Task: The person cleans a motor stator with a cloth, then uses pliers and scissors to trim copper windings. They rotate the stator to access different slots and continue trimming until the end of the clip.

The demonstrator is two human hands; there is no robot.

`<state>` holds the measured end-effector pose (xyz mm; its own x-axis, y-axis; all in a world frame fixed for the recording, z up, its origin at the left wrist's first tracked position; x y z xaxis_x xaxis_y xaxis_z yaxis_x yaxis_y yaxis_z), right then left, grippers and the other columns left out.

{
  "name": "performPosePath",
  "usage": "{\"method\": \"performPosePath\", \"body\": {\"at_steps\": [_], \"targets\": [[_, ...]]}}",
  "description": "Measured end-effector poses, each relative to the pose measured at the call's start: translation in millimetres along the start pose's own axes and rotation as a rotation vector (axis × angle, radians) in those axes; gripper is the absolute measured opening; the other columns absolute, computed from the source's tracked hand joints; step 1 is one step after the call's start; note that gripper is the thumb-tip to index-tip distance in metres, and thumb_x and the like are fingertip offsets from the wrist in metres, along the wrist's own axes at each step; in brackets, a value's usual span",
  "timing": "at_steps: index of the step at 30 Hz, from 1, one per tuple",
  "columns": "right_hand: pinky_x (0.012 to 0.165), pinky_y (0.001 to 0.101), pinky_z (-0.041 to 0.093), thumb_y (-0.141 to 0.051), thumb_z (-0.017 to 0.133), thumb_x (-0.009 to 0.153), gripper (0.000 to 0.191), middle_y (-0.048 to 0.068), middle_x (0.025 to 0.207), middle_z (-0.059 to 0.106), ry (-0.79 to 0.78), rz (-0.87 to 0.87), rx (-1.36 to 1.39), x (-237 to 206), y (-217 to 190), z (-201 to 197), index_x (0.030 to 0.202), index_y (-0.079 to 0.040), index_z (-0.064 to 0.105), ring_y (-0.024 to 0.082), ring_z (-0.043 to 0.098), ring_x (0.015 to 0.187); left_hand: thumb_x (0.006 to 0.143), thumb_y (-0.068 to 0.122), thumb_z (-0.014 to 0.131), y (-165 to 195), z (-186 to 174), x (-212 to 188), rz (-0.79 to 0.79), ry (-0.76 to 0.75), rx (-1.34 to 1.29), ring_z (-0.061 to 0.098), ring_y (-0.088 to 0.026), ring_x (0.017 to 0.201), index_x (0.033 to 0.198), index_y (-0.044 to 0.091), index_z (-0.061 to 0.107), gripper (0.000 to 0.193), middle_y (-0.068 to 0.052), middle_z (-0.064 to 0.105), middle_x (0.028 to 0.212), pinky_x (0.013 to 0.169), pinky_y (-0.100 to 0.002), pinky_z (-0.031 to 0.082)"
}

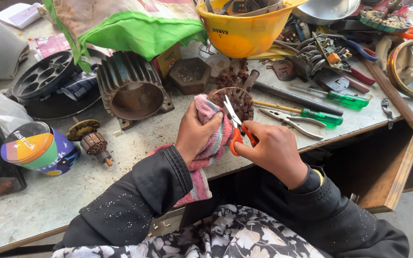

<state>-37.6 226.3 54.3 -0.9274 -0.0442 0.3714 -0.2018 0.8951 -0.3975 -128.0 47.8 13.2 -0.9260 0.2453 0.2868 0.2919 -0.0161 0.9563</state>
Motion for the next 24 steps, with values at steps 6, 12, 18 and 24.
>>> {"method": "performPosePath", "body": {"at_steps": [6,12,18,24], "targets": [[0.056,0.0413,0.051,-0.034,0.079,0.075,0.047,0.012,0.065,0.068,0.200,-0.120,0.023,-2.2,7.9,15.2,0.112,-0.006,0.075,0.029,0.067,0.058,0.092,0.018,0.074,-6.7,-0.4,1.5,0.028,0.008,0.023,0.063,-0.009,0.090,0.117,0.001,0.059,0.034,-0.003,0.068,0.100,0.082,-0.027,0.056],[0.068,0.0394,0.055,-0.026,0.081,0.079,0.049,0.015,0.085,0.074,0.334,-0.294,0.022,-6.2,21.6,25.4,0.119,0.001,0.071,0.032,0.071,0.075,0.094,0.017,0.072,-12.6,0.2,4.3,0.003,-0.029,-0.097,0.064,-0.008,0.094,0.121,0.000,0.058,0.035,-0.003,0.068,0.105,0.085,-0.027,0.056],[0.072,0.0281,0.056,-0.013,0.077,0.083,0.048,0.007,0.094,0.075,0.125,-0.125,0.487,-6.8,50.5,28.3,0.127,0.003,0.069,0.012,0.072,0.079,0.093,0.014,0.072,-4.9,4.9,2.4,0.025,-0.092,-0.282,0.065,-0.008,0.104,0.133,0.000,0.052,0.047,-0.002,0.066,0.114,0.092,-0.027,0.056],[0.057,0.0219,0.047,-0.015,0.080,0.083,0.043,-0.001,0.078,0.066,-0.330,0.231,1.078,-24.8,75.2,27.6,0.120,0.004,0.071,0.006,0.060,0.063,0.092,0.015,0.077,25.7,1.0,-8.4,0.326,-0.051,0.251,0.070,-0.014,0.101,0.134,0.001,0.054,0.050,-0.009,0.069,0.112,0.087,-0.029,0.058]]}}
Point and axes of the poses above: each hand's wrist, its own x-axis towards the middle knuckle, its own z-axis out of the palm, y = z × x, the point moved 4 cm from there along x, towards the middle knuckle
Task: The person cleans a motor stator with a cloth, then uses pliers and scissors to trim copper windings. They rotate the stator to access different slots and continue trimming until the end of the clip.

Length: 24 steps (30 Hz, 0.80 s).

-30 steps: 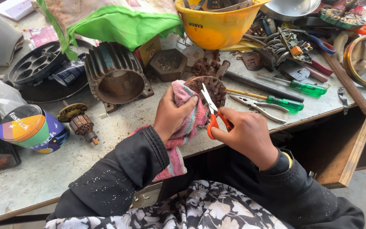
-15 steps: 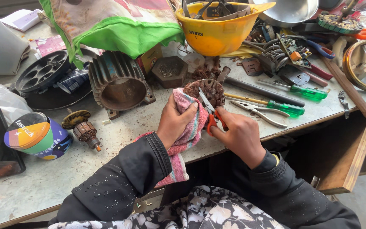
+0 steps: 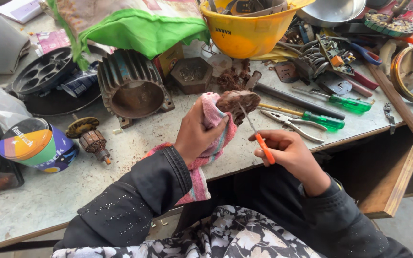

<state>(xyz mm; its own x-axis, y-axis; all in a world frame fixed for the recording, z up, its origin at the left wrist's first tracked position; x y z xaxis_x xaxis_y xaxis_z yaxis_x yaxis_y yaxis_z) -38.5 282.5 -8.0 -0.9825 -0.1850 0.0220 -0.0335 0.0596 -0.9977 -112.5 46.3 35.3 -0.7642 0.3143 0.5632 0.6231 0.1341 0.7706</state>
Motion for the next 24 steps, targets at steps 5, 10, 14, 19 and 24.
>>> {"method": "performPosePath", "body": {"at_steps": [5,10,14,19,24], "targets": [[0.057,0.0233,0.050,-0.015,0.081,0.079,0.045,0.001,0.082,0.068,-0.022,0.054,-0.013,-24.9,6.5,-8.7,0.119,0.003,0.068,0.009,0.063,0.063,0.090,0.017,0.081,11.3,-1.2,0.7,-0.014,-0.095,0.089,0.072,-0.017,0.097,0.133,0.005,0.056,0.051,-0.011,0.069,0.109,0.084,-0.031,0.058],[0.063,0.0209,0.046,-0.016,0.085,0.077,0.049,0.001,0.084,0.065,-0.005,-0.076,-0.233,-52.3,-6.9,-17.2,0.119,0.003,0.071,0.005,0.057,0.071,0.092,0.014,0.080,17.3,-4.4,3.5,0.056,-0.178,-0.012,0.070,-0.018,0.102,0.134,0.005,0.057,0.048,-0.012,0.068,0.114,0.091,-0.032,0.058],[0.061,0.0199,0.051,-0.021,0.088,0.073,0.054,0.001,0.078,0.068,0.085,-0.218,-0.529,-74.1,-35.4,-15.9,0.118,0.003,0.071,0.004,0.060,0.068,0.085,0.007,0.082,21.8,-6.6,4.4,0.194,-0.261,0.032,0.069,-0.026,0.107,0.130,0.004,0.061,0.050,-0.014,0.066,0.121,0.095,-0.035,0.056],[0.052,0.0203,0.049,-0.022,0.089,0.065,0.051,0.000,0.065,0.067,0.057,-0.157,-0.695,-93.3,-56.3,-16.8,0.108,0.001,0.074,0.004,0.060,0.055,0.083,0.003,0.079,23.8,-2.4,2.0,0.244,-0.387,0.034,0.070,-0.030,0.113,0.129,0.006,0.063,0.049,-0.014,0.066,0.128,0.098,-0.036,0.057],[0.046,0.0243,0.033,-0.019,0.090,0.064,0.045,0.003,0.055,0.052,-0.106,0.173,-0.402,-104.8,-26.7,-24.5,0.104,-0.001,0.077,0.008,0.043,0.049,0.082,0.005,0.081,30.0,3.3,-0.9,0.374,-0.454,0.116,0.068,-0.032,0.117,0.125,0.009,0.067,0.045,-0.012,0.068,0.128,0.098,-0.039,0.056]]}}
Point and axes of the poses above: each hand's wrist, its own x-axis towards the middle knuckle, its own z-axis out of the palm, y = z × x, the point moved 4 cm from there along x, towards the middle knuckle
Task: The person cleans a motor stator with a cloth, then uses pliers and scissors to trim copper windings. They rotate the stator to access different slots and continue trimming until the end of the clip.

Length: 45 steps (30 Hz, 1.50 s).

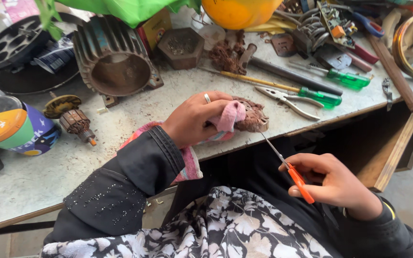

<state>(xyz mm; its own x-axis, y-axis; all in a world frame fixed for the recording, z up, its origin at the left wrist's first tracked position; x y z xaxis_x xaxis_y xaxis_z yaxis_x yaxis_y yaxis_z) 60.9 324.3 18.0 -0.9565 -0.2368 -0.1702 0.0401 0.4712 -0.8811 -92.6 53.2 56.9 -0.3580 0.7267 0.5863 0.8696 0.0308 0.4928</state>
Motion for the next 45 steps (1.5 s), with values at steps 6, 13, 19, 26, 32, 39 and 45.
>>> {"method": "performPosePath", "body": {"at_steps": [6,13,19,26,32,39,45], "targets": [[0.061,0.0214,0.047,-0.023,0.085,0.073,0.040,-0.001,0.073,0.069,-0.123,0.004,0.168,2.6,32.2,17.0,0.105,-0.003,0.072,0.006,0.060,0.067,0.077,0.014,0.088,3.2,2.7,0.4,0.032,-0.045,0.069,0.065,-0.032,0.116,0.121,0.008,0.066,0.050,-0.010,0.067,0.122,0.099,-0.042,0.052],[0.045,0.0276,0.040,-0.029,0.088,0.064,0.046,0.005,0.055,0.066,0.058,-0.019,-0.154,-0.6,7.7,18.3,0.098,-0.003,0.072,0.012,0.051,0.045,0.073,0.012,0.087,0.6,7.6,-2.4,0.031,-0.075,0.155,0.064,-0.031,0.120,0.122,0.010,0.065,0.053,-0.009,0.067,0.123,0.102,-0.043,0.051],[0.046,0.0318,0.047,-0.033,0.088,0.061,0.044,0.007,0.056,0.062,0.281,-0.260,-0.489,-4.9,-36.2,16.6,0.093,-0.006,0.075,0.019,0.061,0.046,0.075,0.013,0.088,-1.3,9.6,-3.9,0.055,-0.089,0.163,0.064,-0.030,0.119,0.121,0.010,0.065,0.051,-0.007,0.067,0.121,0.102,-0.042,0.052],[0.045,0.0352,0.047,-0.035,0.089,0.059,0.046,0.008,0.054,0.064,0.314,-0.320,-0.641,-7.4,-58.2,10.7,0.093,-0.007,0.077,0.025,0.062,0.046,0.075,0.014,0.088,-2.5,10.8,-3.6,0.073,-0.093,0.176,0.064,-0.031,0.119,0.121,0.010,0.065,0.052,-0.008,0.067,0.122,0.101,-0.043,0.052],[0.046,0.0365,0.048,-0.037,0.087,0.062,0.046,0.009,0.053,0.065,0.295,-0.327,-0.720,-9.9,-66.1,7.4,0.097,-0.009,0.079,0.025,0.064,0.047,0.074,0.016,0.089,-2.9,10.6,-3.0,0.048,-0.095,0.154,0.064,-0.030,0.118,0.122,0.010,0.066,0.053,-0.007,0.067,0.121,0.101,-0.042,0.052],[0.045,0.0374,0.047,-0.039,0.089,0.061,0.047,0.009,0.051,0.064,0.279,-0.267,-0.757,-8.3,-70.5,7.3,0.098,-0.012,0.080,0.027,0.063,0.046,0.071,0.019,0.091,-2.0,10.5,-3.3,0.029,-0.098,0.170,0.063,-0.032,0.120,0.122,0.010,0.066,0.057,-0.009,0.067,0.122,0.101,-0.043,0.051],[0.045,0.0399,0.047,-0.042,0.087,0.062,0.047,0.010,0.056,0.063,0.271,-0.247,-0.806,-5.0,-82.4,6.6,0.098,-0.013,0.079,0.029,0.063,0.047,0.072,0.018,0.090,-1.9,11.0,-3.2,0.032,-0.113,0.162,0.063,-0.031,0.120,0.122,0.010,0.066,0.056,-0.008,0.067,0.122,0.102,-0.043,0.051]]}}
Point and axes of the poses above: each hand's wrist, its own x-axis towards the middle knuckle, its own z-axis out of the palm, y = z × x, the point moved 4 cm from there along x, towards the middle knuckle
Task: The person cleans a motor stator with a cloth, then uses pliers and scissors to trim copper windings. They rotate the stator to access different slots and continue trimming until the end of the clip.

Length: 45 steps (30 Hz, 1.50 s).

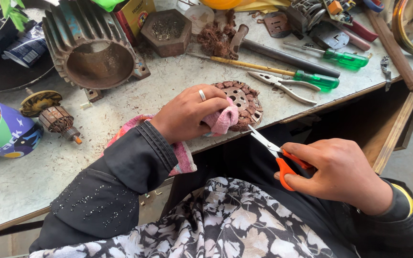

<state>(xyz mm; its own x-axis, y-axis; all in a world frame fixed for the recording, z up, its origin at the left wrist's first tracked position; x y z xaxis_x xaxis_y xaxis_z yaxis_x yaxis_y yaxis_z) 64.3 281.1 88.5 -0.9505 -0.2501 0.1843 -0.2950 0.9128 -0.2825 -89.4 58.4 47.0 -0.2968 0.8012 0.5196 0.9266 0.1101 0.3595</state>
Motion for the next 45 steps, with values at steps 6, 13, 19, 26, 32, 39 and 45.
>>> {"method": "performPosePath", "body": {"at_steps": [6,13,19,26,32,39,45], "targets": [[0.047,0.0412,0.047,-0.047,0.088,0.062,0.051,0.011,0.056,0.063,-0.119,0.047,-0.006,10.6,5.7,1.5,0.101,-0.015,0.080,0.030,0.063,0.048,0.073,0.014,0.088,3.9,1.1,0.5,0.026,0.004,-0.014,0.064,-0.031,0.118,0.120,0.009,0.067,0.051,-0.008,0.068,0.122,0.102,-0.042,0.051],[0.053,0.0270,0.051,-0.047,0.084,0.076,0.057,0.004,0.068,0.072,-0.359,0.154,0.980,2.7,55.0,68.6,0.105,0.001,0.073,0.014,0.064,0.058,0.073,0.012,0.087,2.4,1.1,-0.5,0.027,0.017,-0.050,0.064,-0.033,0.116,0.118,0.007,0.067,0.050,-0.010,0.067,0.119,0.100,-0.043,0.052],[0.053,0.0229,0.031,-0.064,0.070,0.090,0.073,0.006,0.064,0.060,-0.365,0.180,1.969,-21.0,60.4,155.7,0.115,0.004,0.060,0.007,0.039,0.053,0.072,0.014,0.088,-0.9,2.4,-0.6,-0.019,0.077,-0.038,0.064,-0.032,0.114,0.117,0.007,0.067,0.050,-0.010,0.066,0.116,0.098,-0.043,0.052],[0.056,0.0285,0.032,-0.070,0.060,0.093,0.076,0.005,0.060,0.055,-0.440,0.150,2.131,-10.9,68.2,167.6,0.114,0.003,0.058,0.012,0.037,0.049,0.072,0.013,0.087,-2.3,1.2,-1.6,-0.063,0.063,-0.026,0.064,-0.031,0.111,0.117,0.009,0.067,0.050,-0.009,0.066,0.116,0.095,-0.042,0.053],[0.046,0.0196,0.030,-0.071,0.058,0.093,0.080,0.011,0.062,0.062,-0.480,0.196,1.929,4.9,70.2,129.6,0.108,0.007,0.063,0.005,0.037,0.048,0.072,0.013,0.087,-2.3,1.2,-2.1,-0.061,0.091,-0.026,0.065,-0.031,0.111,0.112,0.007,0.066,0.046,-0.009,0.066,0.118,0.095,-0.041,0.053],[0.050,0.0228,0.049,-0.019,0.081,0.082,0.030,0.000,0.069,0.066,-0.279,0.363,1.330,6.3,39.0,128.5,0.096,0.004,0.067,0.007,0.062,0.056,0.071,0.012,0.085,-0.5,-0.5,-3.5,-0.012,0.076,0.041,0.065,-0.033,0.113,0.113,0.008,0.066,0.046,-0.009,0.065,0.118,0.096,-0.042,0.053],[0.046,0.0254,0.047,-0.026,0.088,0.074,0.040,0.002,0.060,0.063,0.129,0.139,0.678,8.9,19.8,127.4,0.098,0.001,0.070,0.007,0.058,0.050,0.073,0.014,0.086,-0.5,1.3,-1.5,-0.085,0.049,0.024,0.066,-0.031,0.105,0.113,0.008,0.067,0.045,-0.008,0.066,0.114,0.090,-0.041,0.054]]}}
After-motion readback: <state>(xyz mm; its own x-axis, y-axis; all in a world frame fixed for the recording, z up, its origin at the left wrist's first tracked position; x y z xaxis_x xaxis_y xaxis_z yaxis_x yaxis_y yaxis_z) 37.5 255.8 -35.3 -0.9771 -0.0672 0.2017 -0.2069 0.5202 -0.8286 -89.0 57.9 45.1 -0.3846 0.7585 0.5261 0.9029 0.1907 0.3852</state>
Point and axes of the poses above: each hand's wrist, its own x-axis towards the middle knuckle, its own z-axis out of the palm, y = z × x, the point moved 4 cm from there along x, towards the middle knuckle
